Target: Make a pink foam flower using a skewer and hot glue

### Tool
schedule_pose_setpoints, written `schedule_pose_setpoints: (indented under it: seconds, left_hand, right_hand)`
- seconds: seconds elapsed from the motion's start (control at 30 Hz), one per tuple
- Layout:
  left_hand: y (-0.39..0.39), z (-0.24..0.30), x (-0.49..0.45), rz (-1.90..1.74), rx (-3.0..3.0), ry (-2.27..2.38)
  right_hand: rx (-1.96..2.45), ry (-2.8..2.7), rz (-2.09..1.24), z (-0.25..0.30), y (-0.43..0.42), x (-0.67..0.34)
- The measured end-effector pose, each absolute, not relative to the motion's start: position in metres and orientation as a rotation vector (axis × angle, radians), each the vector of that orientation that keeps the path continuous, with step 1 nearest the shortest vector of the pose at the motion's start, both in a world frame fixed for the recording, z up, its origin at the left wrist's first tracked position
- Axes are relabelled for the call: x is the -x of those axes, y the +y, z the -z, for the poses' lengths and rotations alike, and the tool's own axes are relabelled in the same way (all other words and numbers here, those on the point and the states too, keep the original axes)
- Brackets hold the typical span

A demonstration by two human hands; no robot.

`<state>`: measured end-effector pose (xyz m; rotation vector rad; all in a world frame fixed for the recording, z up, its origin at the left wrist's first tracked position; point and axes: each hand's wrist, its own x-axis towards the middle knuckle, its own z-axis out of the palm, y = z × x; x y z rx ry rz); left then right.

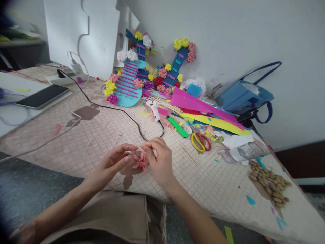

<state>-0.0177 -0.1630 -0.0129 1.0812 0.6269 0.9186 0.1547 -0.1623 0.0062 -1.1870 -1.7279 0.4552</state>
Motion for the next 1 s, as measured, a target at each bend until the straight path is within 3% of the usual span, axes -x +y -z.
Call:
schedule_pose_setpoints:
  seconds: [0.13, 0.47, 0.7, 1.0]
  left_hand:
    - [-0.163, 0.015, 0.017, -0.916, -1.102, 0.585]
    - [-0.160, 0.020, 0.024, -1.026, -1.708, 0.811]
    - [-0.160, 0.014, 0.019, -0.847, -1.281, 0.559]
    - [-0.161, 0.009, 0.016, -0.820, -1.031, 0.500]
  right_hand:
    - [1.165, -1.768, -0.509, -0.011, -0.162, -0.154]
    - [1.042, -2.178, -0.153, -0.009, -0.163, -0.157]
    - [1.094, -2.007, -0.353, -0.002, -0.159, -0.153]
    - [1.204, -1.812, -0.316, 0.006, -0.151, -0.164]
